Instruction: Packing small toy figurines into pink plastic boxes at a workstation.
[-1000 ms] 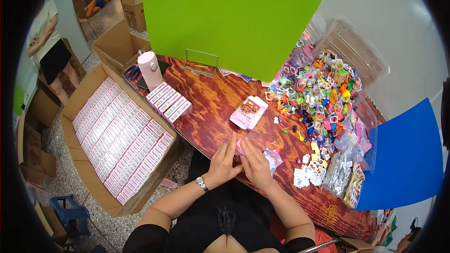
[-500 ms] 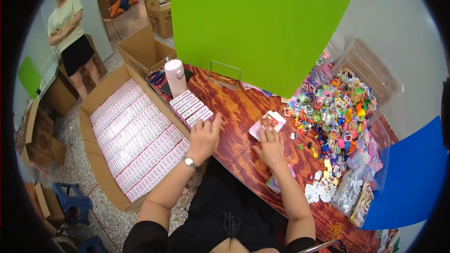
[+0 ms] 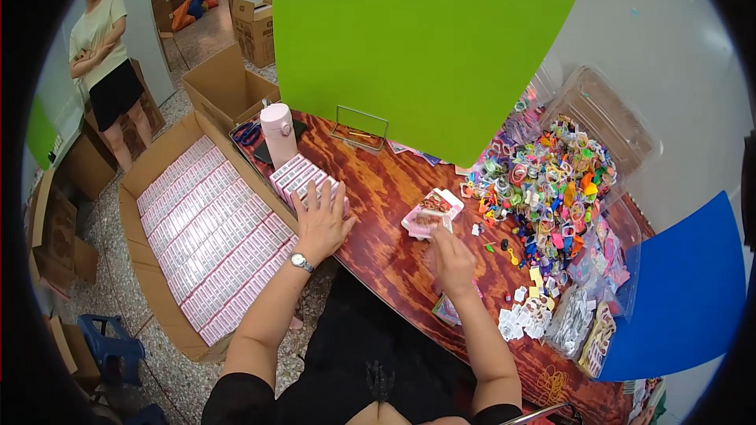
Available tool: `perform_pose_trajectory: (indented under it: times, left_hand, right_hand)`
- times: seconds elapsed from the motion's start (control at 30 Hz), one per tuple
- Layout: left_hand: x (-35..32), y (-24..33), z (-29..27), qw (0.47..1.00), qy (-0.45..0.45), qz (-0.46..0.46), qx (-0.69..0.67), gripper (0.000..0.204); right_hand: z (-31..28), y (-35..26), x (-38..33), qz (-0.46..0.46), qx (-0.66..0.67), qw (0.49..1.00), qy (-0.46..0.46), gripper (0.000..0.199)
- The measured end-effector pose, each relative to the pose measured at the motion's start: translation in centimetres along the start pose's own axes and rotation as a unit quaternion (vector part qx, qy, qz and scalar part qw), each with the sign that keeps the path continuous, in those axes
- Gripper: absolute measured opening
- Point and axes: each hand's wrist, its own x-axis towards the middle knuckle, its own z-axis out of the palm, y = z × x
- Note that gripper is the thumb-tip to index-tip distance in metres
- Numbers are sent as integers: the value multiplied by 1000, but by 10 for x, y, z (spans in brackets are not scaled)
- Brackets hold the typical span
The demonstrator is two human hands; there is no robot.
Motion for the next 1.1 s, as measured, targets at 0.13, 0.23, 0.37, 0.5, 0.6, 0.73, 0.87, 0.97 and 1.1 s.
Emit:
perform_pose_trajectory:
  times: [0.13, 0.23, 0.37, 0.5, 0.6, 0.73, 0.87, 0.97, 1.1]
  left_hand:
    - [-4, 25, -28, 990, 68, 1, -127, 80]
    - [-21, 60, -43, 876, -100, -91, -462, 86]
    - [-35, 94, -8, 739, -84, -151, -651, 108]
    - [-34, 101, -31, 800, -101, -176, -564, 101]
    - [-42, 99, -19, 819, -81, -167, -542, 98]
    - [-45, 103, -33, 825, -70, -182, -531, 97]
    - [-51, 114, -41, 862, 1, -103, -496, 101]
    - [-48, 114, -45, 882, 31, -75, -464, 102]
    - [-48, 112, -43, 904, 67, -51, -420, 106]
  right_hand:
    - [-25, -21, -12, -121, 24, 992, 3, 29]
    - [-33, -41, -15, -194, 31, 980, -15, 26]
    - [-26, -50, -34, -282, 27, 958, -51, 26]
    - [-29, -53, -39, -306, 58, 945, -105, 24]
    - [-32, -50, -39, -249, 120, 958, -79, 28]
    - [-46, -59, -22, -62, 123, 990, 28, 34]
    - [-40, -58, -9, -12, 129, 990, 60, 43]
    - [-43, -61, -5, -19, 121, 992, 21, 41]
    - [-39, -63, -5, 35, 127, 991, -31, 38]
